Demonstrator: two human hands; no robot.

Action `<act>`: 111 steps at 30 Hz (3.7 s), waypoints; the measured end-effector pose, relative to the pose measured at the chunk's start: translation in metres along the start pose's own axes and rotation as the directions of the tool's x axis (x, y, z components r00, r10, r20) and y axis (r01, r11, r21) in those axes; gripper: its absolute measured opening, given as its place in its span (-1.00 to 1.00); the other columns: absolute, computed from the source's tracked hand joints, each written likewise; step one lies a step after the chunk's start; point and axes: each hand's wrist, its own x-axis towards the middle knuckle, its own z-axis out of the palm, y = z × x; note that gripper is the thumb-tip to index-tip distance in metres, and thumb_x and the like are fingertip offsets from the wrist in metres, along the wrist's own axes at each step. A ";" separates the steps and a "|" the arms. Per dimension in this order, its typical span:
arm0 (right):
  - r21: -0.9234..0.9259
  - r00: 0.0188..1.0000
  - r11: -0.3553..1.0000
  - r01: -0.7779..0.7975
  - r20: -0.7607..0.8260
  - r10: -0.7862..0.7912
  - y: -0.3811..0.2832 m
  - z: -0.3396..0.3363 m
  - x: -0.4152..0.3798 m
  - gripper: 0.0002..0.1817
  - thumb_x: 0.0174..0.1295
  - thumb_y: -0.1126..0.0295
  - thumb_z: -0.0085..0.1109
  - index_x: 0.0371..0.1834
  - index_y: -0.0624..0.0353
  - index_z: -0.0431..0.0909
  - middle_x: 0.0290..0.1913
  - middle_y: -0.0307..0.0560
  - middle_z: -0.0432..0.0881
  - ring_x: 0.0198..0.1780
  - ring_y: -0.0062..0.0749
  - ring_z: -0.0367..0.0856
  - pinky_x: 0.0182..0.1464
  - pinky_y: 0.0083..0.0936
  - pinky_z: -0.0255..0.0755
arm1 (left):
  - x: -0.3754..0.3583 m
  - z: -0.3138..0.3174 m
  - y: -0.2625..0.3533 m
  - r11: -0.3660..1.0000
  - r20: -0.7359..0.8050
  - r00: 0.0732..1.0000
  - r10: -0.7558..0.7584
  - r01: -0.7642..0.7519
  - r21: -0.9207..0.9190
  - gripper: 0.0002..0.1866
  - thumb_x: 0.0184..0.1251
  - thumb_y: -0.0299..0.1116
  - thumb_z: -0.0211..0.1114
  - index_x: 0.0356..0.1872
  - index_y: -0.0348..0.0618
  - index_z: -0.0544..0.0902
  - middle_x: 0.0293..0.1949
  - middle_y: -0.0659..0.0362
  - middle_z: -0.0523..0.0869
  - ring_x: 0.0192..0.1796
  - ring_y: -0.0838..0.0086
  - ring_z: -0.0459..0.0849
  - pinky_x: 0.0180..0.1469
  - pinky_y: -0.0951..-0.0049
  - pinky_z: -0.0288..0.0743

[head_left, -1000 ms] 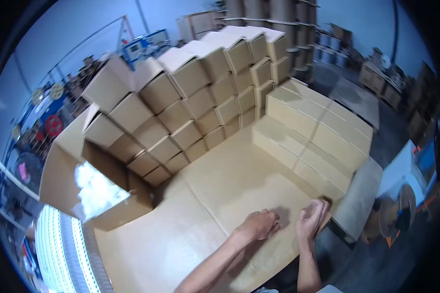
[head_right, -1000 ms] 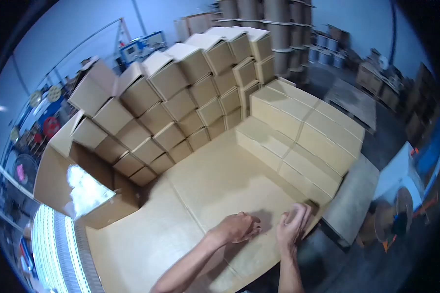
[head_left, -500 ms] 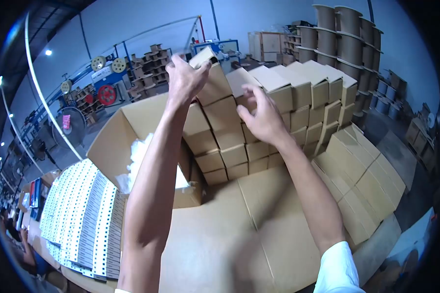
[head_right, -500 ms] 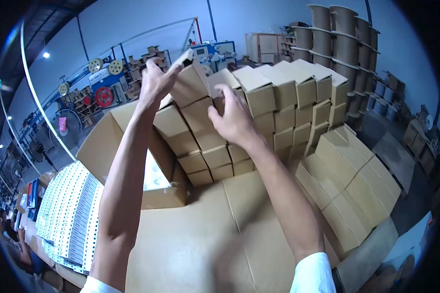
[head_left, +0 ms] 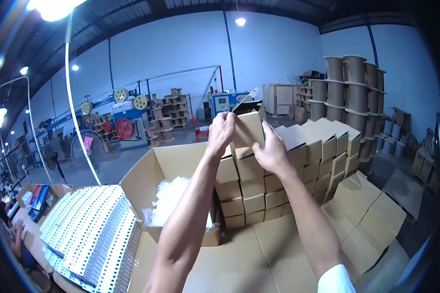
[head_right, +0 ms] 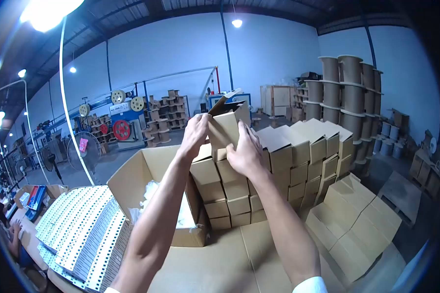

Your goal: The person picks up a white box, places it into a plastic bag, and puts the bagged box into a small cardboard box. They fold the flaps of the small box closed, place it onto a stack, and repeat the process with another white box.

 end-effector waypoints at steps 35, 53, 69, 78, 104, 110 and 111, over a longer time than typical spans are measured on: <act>-0.112 0.712 0.878 -0.465 0.542 0.446 -0.121 -0.009 -0.402 -0.10 0.05 0.33 0.56 0.46 0.32 0.29 0.31 0.29 0.54 0.33 0.22 0.53 0.38 -0.07 0.44 | -0.506 -0.150 -0.083 0.875 0.028 0.926 -0.375 0.344 0.341 0.01 0.15 -0.47 0.45 0.60 -0.35 0.07 0.53 -0.16 0.29 0.56 -0.01 0.30 0.61 0.10 0.14; -0.051 0.670 0.755 -0.654 0.425 0.609 -0.042 0.053 -0.372 -0.58 0.55 0.17 0.07 -0.11 0.43 0.64 -0.33 0.31 0.72 -0.30 0.12 0.73 -0.17 -0.08 0.54 | -0.471 -0.124 -0.216 0.761 -0.322 0.705 -0.632 0.642 -0.086 -0.22 0.71 0.20 -0.20 0.10 -0.50 0.61 -0.04 -0.09 0.70 0.06 0.25 0.61 0.21 0.24 0.44; -0.055 0.450 0.553 -0.832 0.516 0.729 -0.016 0.115 -0.305 -0.51 0.57 0.09 0.04 -0.02 0.46 0.57 -0.26 0.19 0.76 -0.24 0.08 0.79 -0.05 -0.07 0.62 | -0.396 -0.131 -0.282 0.727 -0.247 0.719 -0.650 0.683 0.076 -0.13 0.68 0.21 -0.12 -0.47 -0.63 0.51 -0.53 -0.35 0.53 -0.39 0.03 0.51 -0.14 -0.02 0.40; 0.055 0.438 0.510 -0.858 0.599 0.671 -0.039 0.065 -0.354 -0.35 0.59 0.01 0.06 0.61 0.09 0.23 0.44 0.09 0.49 0.43 -0.23 0.46 0.37 -0.30 0.35 | -0.485 -0.207 -0.118 0.894 -0.198 0.947 -0.252 0.306 0.327 -0.31 0.35 -0.32 0.43 0.45 -0.34 0.40 0.37 -0.18 0.52 0.47 -0.08 0.45 0.52 0.11 0.30; 0.177 0.205 0.513 -0.840 0.979 -0.001 -0.223 0.029 -0.440 -0.37 0.44 0.53 0.16 0.57 0.25 0.24 0.33 0.06 0.51 0.24 -0.33 0.58 0.18 -0.43 0.56 | -0.654 -0.349 -0.076 0.461 -0.249 0.968 0.025 0.210 0.862 -0.63 0.04 -0.44 0.54 -0.05 -0.05 0.78 -0.08 0.18 0.62 0.10 0.16 0.61 0.13 0.10 0.47; 0.159 0.153 0.042 -0.986 0.982 -0.115 -0.249 0.051 -0.452 -0.29 0.56 0.49 0.09 0.70 0.13 0.02 0.28 0.05 0.51 0.17 -0.44 0.60 0.15 -0.48 0.58 | -0.639 -0.269 -0.068 0.837 -0.129 0.991 0.020 0.054 0.544 -0.71 0.14 -0.45 0.52 -0.06 -0.04 0.81 0.02 0.08 0.63 0.29 -0.14 0.56 0.34 -0.39 0.41; 0.207 0.201 0.047 -0.977 0.973 -0.116 -0.246 0.057 -0.456 -0.30 0.58 0.48 0.06 0.71 0.11 0.00 0.28 0.03 0.51 0.16 -0.47 0.59 0.14 -0.50 0.58 | -0.630 -0.257 -0.068 0.866 -0.105 0.994 0.021 0.035 0.500 -0.71 0.13 -0.45 0.53 -0.08 -0.04 0.82 0.02 0.08 0.62 0.28 -0.13 0.56 0.32 -0.38 0.44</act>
